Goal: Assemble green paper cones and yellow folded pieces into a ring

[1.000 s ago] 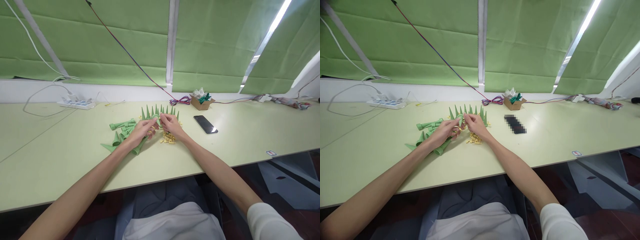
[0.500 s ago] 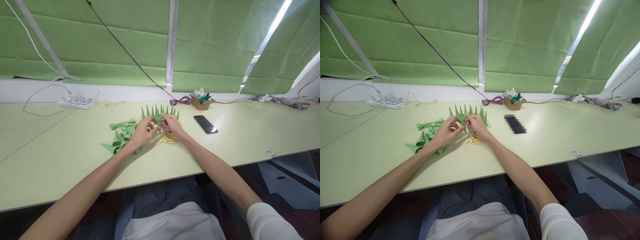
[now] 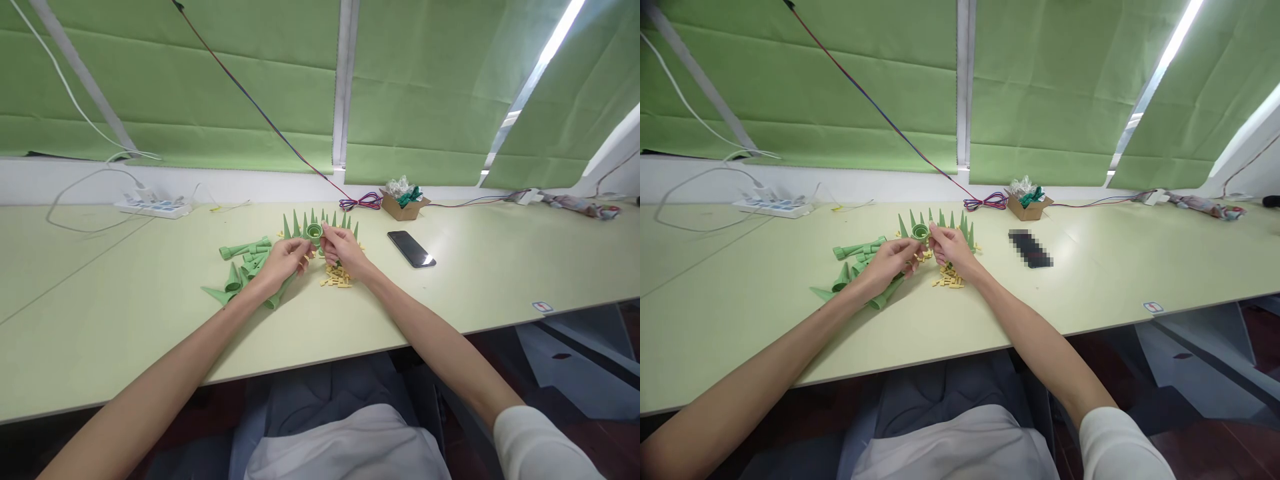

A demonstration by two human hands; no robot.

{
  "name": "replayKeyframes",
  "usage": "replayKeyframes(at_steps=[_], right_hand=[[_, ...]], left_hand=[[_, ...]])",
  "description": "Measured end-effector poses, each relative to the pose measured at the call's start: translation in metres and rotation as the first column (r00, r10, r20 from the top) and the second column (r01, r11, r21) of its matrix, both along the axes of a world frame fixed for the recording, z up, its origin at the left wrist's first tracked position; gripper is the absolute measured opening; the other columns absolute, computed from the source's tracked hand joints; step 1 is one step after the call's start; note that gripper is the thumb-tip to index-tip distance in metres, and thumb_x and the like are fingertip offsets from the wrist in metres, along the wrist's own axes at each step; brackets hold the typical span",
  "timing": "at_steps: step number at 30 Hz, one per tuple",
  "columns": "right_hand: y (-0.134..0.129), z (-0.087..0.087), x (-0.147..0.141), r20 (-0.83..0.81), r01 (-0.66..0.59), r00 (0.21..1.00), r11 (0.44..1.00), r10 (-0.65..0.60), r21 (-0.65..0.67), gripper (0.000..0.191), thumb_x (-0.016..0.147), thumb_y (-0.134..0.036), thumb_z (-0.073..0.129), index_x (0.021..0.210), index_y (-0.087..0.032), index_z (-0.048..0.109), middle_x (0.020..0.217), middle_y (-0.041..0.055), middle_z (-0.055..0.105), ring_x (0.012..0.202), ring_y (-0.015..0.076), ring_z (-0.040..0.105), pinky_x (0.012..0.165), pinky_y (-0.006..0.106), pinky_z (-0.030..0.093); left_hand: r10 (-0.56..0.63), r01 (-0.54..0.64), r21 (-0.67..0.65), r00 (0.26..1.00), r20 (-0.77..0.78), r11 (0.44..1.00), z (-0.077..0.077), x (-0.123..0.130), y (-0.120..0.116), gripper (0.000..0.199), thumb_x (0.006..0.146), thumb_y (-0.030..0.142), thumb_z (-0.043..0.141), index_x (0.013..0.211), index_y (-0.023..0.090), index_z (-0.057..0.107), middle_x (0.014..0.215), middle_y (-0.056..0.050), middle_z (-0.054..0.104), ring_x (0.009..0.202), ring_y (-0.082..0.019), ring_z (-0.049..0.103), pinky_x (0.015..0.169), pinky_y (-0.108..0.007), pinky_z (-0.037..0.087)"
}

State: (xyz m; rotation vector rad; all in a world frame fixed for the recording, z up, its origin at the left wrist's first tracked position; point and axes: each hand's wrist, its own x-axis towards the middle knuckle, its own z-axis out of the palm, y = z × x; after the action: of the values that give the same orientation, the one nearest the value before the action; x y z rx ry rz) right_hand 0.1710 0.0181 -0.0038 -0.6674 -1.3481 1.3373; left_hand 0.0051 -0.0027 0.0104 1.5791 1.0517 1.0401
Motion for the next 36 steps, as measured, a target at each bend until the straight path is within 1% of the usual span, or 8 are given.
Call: replayKeyframes(at_steps=[3, 6, 12, 18, 24, 29, 33, 36], right_hand=[[0.0, 0.0, 0.001, 0.014, -0.019, 1.0, 1.0, 0.019, 0.006, 0.057, 0.077, -0.071, 0.068, 0.065, -0.019, 0.049, 0.047, -0.0102, 0.029, 0.04, 0.0045, 0.028, 0.036, 0.019, 0.029], [-0.001, 0.001, 0.001, 0.037, -0.064, 0.997, 0.998, 0.063, 0.021, 0.055, 0.078, -0.071, 0.067, 0.067, -0.019, 0.05, 0.049, -0.01, 0.028, 0.041, 0.005, 0.028, 0.038, 0.019, 0.03], [-0.004, 0.003, 0.003, 0.062, -0.104, 0.993, 0.994, 0.102, 0.035, 0.051, 0.08, -0.068, 0.067, 0.072, -0.021, 0.049, 0.051, -0.0104, 0.026, 0.043, 0.0055, 0.024, 0.039, 0.019, 0.028], [-0.005, 0.003, 0.003, 0.089, -0.086, 0.992, 0.996, 0.085, 0.016, 0.055, 0.079, -0.069, 0.068, 0.067, -0.022, 0.041, 0.05, -0.0107, 0.024, 0.041, 0.0058, 0.024, 0.037, 0.02, 0.027], [-0.001, 0.0, 0.003, 0.227, 0.011, 0.974, 0.998, -0.026, 0.064, 0.06, 0.083, -0.072, 0.059, 0.059, -0.023, 0.034, 0.045, -0.0089, 0.024, 0.038, 0.0064, 0.021, 0.037, 0.024, 0.021], [0.002, -0.001, 0.002, 0.386, 0.129, 0.892, 0.952, -0.233, 0.276, 0.061, 0.092, -0.063, 0.05, 0.051, -0.02, 0.035, 0.044, -0.0051, 0.03, 0.043, 0.0074, 0.029, 0.044, 0.024, 0.024], [0.0, 0.001, 0.002, 0.375, 0.139, 0.902, 0.966, -0.214, 0.216, 0.059, 0.093, -0.056, 0.049, 0.049, -0.021, 0.033, 0.042, -0.005, 0.029, 0.042, 0.0075, 0.027, 0.044, 0.025, 0.023], [0.0, 0.0, 0.001, 0.337, 0.141, 0.922, 0.976, -0.191, 0.167, 0.059, 0.091, -0.06, 0.052, 0.05, -0.021, 0.034, 0.042, -0.0054, 0.029, 0.042, 0.0078, 0.027, 0.043, 0.025, 0.023]], left_hand=[[-0.033, 0.06, -0.142, 0.982, 0.188, 0.988, 0.003, 0.0, -0.001, 0.043, 0.078, 0.057, 0.072, 0.076, 0.015, 0.063, 0.08, -0.007, 0.062, 0.054, -0.011, 0.05, 0.041, -0.024, 0.034], [-0.053, 0.113, -0.222, 0.964, 0.259, 0.969, 0.005, 0.001, 0.0, 0.045, 0.077, 0.059, 0.073, 0.075, 0.014, 0.065, 0.081, -0.009, 0.062, 0.053, -0.01, 0.05, 0.039, -0.023, 0.033], [-0.08, 0.141, -0.206, 0.957, 0.278, 0.968, 0.006, 0.001, 0.0, 0.046, 0.073, 0.059, 0.077, 0.08, 0.015, 0.065, 0.078, -0.007, 0.06, 0.053, -0.009, 0.045, 0.039, -0.023, 0.032], [-0.084, 0.09, -0.029, 0.982, 0.168, 0.996, 0.006, -0.002, -0.003, 0.042, 0.074, 0.056, 0.078, 0.076, 0.018, 0.059, 0.065, 0.002, 0.047, 0.052, -0.009, 0.045, 0.044, -0.023, 0.034], [0.014, 0.011, 0.247, 0.995, -0.096, 0.969, 0.005, -0.004, -0.004, 0.034, 0.082, 0.052, 0.069, 0.08, 0.02, 0.057, 0.065, 0.002, 0.052, 0.05, -0.011, 0.046, 0.049, -0.026, 0.038], [0.129, -0.045, 0.433, 0.978, -0.166, 0.901, -0.004, -0.004, 0.001, 0.03, 0.084, 0.048, 0.065, 0.092, 0.019, 0.06, 0.094, -0.005, 0.059, 0.066, -0.014, 0.057, 0.054, -0.025, 0.044], [0.206, -0.033, 0.588, 0.951, -0.231, 0.808, -0.008, -0.003, 0.002, 0.022, 0.088, 0.041, 0.06, 0.09, 0.019, 0.062, 0.096, -0.005, 0.056, 0.067, -0.013, 0.054, 0.052, -0.024, 0.045], [0.231, -0.012, 0.65, 0.94, -0.253, 0.76, -0.008, -0.002, 0.0, 0.016, 0.09, 0.034, 0.059, 0.089, 0.018, 0.062, 0.095, -0.005, 0.056, 0.064, -0.012, 0.052, 0.052, -0.024, 0.047]])
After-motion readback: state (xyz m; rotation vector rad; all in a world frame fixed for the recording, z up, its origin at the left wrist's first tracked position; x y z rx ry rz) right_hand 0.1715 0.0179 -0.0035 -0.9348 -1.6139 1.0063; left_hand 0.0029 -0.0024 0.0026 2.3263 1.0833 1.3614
